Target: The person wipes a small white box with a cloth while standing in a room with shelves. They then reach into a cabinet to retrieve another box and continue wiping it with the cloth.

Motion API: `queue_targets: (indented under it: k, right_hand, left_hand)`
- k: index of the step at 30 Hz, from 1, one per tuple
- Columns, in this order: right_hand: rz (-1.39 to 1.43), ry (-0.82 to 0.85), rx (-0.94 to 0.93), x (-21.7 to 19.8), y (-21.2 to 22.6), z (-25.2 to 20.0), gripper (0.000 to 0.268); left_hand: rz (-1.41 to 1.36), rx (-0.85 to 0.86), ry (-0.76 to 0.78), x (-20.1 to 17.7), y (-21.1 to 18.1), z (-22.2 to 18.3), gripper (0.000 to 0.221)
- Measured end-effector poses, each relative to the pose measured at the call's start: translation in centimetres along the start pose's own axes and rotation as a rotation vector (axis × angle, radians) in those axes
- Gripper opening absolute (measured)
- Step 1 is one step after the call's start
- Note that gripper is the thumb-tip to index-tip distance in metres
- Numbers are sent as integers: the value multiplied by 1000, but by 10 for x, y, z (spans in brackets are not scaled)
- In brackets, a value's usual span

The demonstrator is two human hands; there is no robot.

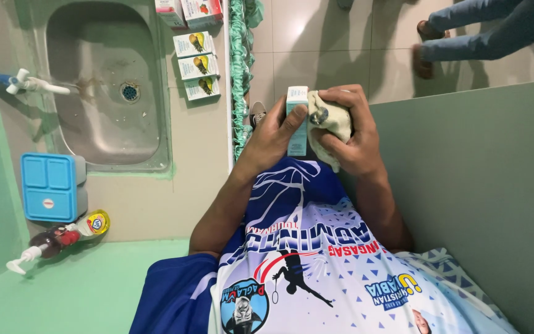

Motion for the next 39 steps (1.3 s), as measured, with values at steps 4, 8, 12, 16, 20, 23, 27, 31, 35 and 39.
queue_targets:
  k: [4,8,12,16,20,23,27,31,35,39]
  right_hand:
    - [-17,-15,-9,-1,-8,0,50]
    - [-41,-23,1,-2,-10,0,50]
    - [-38,-34,9,-4,-12,0,50]
    - [-41,-31,21,-4,-10,0,50]
    - [-12,-21,28,-3,-9,-2,49]
    - [15,-32,7,-5,-16,-2,49]
    - [4,-82,-54,-3,-15,-1,49]
    - [9,-59,-73,-2,-10,-2,50]
    - [14,-10,-62,-4,-10,-1,51]
    - [7,-17,-38,-8,-17,3,50]
  left_hand:
    - [-5,32,10,-1,10,3,65]
    - [5,38,20,0,12,5,67]
    - [0,24,46,0,18,10,70]
    - [-25,11,38,4,12,7,74]
    - [-151,69,14,6,5,1,64]
    - [-100,90,33,2,11,7,63]
    - [-79,122,94,-2,7,10,66]
    - [-137,114,92,2,4,8,77]
    - [-137,108,42,-1,17,12,75]
    - [-101,106,46,-2,23,22,71]
Point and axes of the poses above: each hand's wrist, its own z-axis towards the middle knuckle, its own x-axis out of the palm, y = z × x, the point moved 3 cm from there along z, towards the middle knuckle, and after that the axes turned 14 degrees about -y, right-handed, at the moved point
